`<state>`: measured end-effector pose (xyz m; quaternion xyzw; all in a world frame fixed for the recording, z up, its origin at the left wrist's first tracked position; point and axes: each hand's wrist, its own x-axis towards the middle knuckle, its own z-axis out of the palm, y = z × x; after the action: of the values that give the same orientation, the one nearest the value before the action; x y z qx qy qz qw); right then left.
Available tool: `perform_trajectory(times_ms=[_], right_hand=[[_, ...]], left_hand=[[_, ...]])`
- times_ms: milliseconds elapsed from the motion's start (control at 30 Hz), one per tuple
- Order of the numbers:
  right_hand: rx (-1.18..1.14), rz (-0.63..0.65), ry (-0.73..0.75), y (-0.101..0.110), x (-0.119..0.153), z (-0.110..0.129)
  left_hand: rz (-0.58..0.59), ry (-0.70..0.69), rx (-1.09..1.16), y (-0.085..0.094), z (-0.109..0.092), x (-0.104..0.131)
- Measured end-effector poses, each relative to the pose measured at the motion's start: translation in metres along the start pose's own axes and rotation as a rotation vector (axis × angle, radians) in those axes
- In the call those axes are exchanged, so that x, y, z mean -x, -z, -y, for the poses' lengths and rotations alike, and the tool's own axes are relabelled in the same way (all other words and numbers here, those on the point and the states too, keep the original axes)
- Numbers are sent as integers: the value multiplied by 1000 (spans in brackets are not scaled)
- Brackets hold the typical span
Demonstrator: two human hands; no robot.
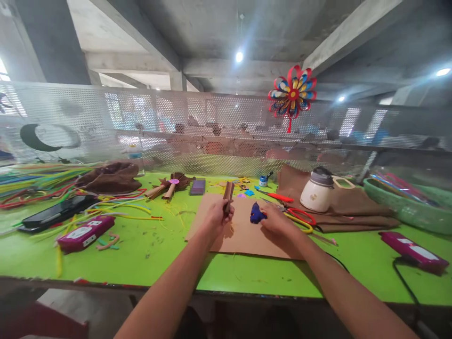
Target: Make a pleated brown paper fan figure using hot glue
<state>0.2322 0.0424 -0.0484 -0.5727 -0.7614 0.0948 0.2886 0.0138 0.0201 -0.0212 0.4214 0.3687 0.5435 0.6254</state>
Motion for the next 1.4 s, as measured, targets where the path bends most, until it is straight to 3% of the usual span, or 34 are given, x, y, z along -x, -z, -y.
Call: perform_trajectory(times_ms=[233,400,467,533,667,767,933,1233,1333,1400], right_hand=[[233,109,1,-17,-4,1],[216,58,83,-2,-6,6],[50,-2,56,14,-9,8],[-291,-33,-18,30,-12,10],[-974,114,-16,50,-12,16],[-1126,195,-15,49,-4,21],[-1101,130,27,45,5,19],[-984,111,-25,42,10,13],[-882,31,-57,38,8,8],[-664,-84,-91,30,5,0]], left_hand=[[-58,-48,4,-2,9,-3],[-70,-48,13,-2,10,-4],[-75,-42,15,-2,10,-3],[-79,-34,17,-3,9,-2],[-79,-3,-7,-9,5,0],[-45,20,-75,-16,1,-2],[26,59,-177,-20,2,0],[109,81,-126,-6,23,9],[47,21,-124,1,11,1],[-41,-31,-72,9,-2,-5]])
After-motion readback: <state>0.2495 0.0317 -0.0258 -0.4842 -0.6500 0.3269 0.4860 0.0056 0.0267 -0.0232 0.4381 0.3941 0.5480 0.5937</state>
